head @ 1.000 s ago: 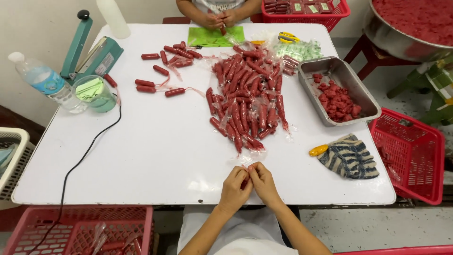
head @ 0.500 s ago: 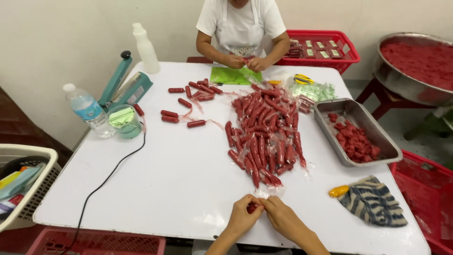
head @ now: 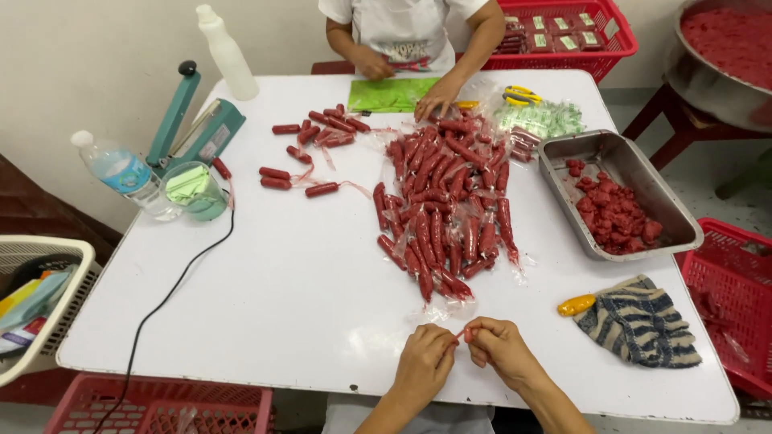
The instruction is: The person ties individual links on a long string of raw sausages by hand. They repeatedly pick up a sausage link, twist the casing to form a knot, and place the tied sausage into a red basket. The process is continuous throughout the video.
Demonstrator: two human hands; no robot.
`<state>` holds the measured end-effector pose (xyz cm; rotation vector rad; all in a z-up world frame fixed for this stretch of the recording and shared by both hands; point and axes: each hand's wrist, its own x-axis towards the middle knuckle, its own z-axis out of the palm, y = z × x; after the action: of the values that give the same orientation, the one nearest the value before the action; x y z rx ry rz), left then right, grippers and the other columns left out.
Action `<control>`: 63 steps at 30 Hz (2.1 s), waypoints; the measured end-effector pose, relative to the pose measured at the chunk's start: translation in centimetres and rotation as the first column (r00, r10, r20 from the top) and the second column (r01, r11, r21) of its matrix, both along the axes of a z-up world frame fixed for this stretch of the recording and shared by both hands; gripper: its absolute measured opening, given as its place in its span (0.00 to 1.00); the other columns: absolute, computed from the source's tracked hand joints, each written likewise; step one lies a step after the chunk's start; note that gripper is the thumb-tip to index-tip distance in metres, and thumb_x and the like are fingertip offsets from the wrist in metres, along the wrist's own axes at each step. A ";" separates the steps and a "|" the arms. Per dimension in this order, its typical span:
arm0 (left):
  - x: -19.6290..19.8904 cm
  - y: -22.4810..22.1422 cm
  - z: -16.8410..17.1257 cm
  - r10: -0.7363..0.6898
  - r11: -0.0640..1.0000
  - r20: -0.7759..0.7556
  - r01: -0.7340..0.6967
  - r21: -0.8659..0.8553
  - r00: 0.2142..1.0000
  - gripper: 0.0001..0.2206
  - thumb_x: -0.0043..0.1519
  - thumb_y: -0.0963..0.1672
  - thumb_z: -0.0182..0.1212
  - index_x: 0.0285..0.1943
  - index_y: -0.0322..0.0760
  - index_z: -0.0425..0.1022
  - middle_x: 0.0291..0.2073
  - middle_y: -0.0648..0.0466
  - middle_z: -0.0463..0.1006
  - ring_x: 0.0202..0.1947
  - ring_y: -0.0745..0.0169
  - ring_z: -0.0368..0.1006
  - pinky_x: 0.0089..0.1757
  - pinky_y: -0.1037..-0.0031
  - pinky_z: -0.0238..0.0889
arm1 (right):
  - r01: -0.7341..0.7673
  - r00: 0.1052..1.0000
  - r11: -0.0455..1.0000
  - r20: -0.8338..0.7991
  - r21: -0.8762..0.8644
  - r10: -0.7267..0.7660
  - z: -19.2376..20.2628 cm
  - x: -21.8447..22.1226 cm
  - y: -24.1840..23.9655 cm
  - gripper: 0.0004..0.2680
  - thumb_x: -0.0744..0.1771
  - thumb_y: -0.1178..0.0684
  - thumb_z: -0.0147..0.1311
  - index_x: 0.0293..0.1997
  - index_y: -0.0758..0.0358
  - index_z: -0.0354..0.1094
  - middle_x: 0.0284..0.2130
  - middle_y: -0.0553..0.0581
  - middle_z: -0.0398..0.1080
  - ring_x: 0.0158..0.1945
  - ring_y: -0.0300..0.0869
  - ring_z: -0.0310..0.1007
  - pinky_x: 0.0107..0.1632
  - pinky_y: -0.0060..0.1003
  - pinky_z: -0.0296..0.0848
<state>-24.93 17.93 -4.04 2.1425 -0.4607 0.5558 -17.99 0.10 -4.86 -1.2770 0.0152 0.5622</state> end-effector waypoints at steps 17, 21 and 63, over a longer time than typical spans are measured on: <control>-10.4 21.5 4.2 0.602 0.689 -0.216 -0.364 0.627 0.769 0.09 0.63 0.40 0.58 0.48 0.39 0.81 0.35 0.47 0.80 0.39 0.44 0.80 0.39 0.59 0.73 | 0.780 0.285 0.406 0.847 -0.477 0.448 5.1 13.8 8.6 0.16 0.66 0.40 0.63 0.55 0.51 0.67 0.58 0.62 0.61 0.62 0.60 0.59 0.53 0.64 0.63; -12.1 24.2 2.7 0.844 0.255 -0.041 -0.333 0.908 0.535 0.11 0.61 0.50 0.60 0.48 0.48 0.80 0.39 0.47 0.79 0.45 0.37 0.77 0.42 0.49 0.65 | 0.718 0.540 0.126 0.663 -0.684 0.519 2.0 13.3 9.6 0.17 0.66 0.35 0.55 0.55 0.52 0.68 0.58 0.63 0.61 0.61 0.62 0.62 0.50 0.67 0.65; 0.7 7.9 10.5 -0.087 0.967 -0.581 -0.072 -0.245 0.809 0.20 0.60 0.44 0.59 0.63 0.42 0.71 0.43 0.43 0.80 0.46 0.43 0.78 0.47 0.58 0.72 | 0.639 -0.080 0.664 0.826 -0.387 0.558 8.1 0.1 7.4 0.15 0.69 0.62 0.48 0.63 0.53 0.64 0.54 0.60 0.65 0.36 0.54 0.77 0.34 0.44 0.75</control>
<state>-24.26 25.88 6.50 1.9274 -0.0396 -0.0775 -17.90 7.48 3.23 -2.3069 -1.2113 -0.9070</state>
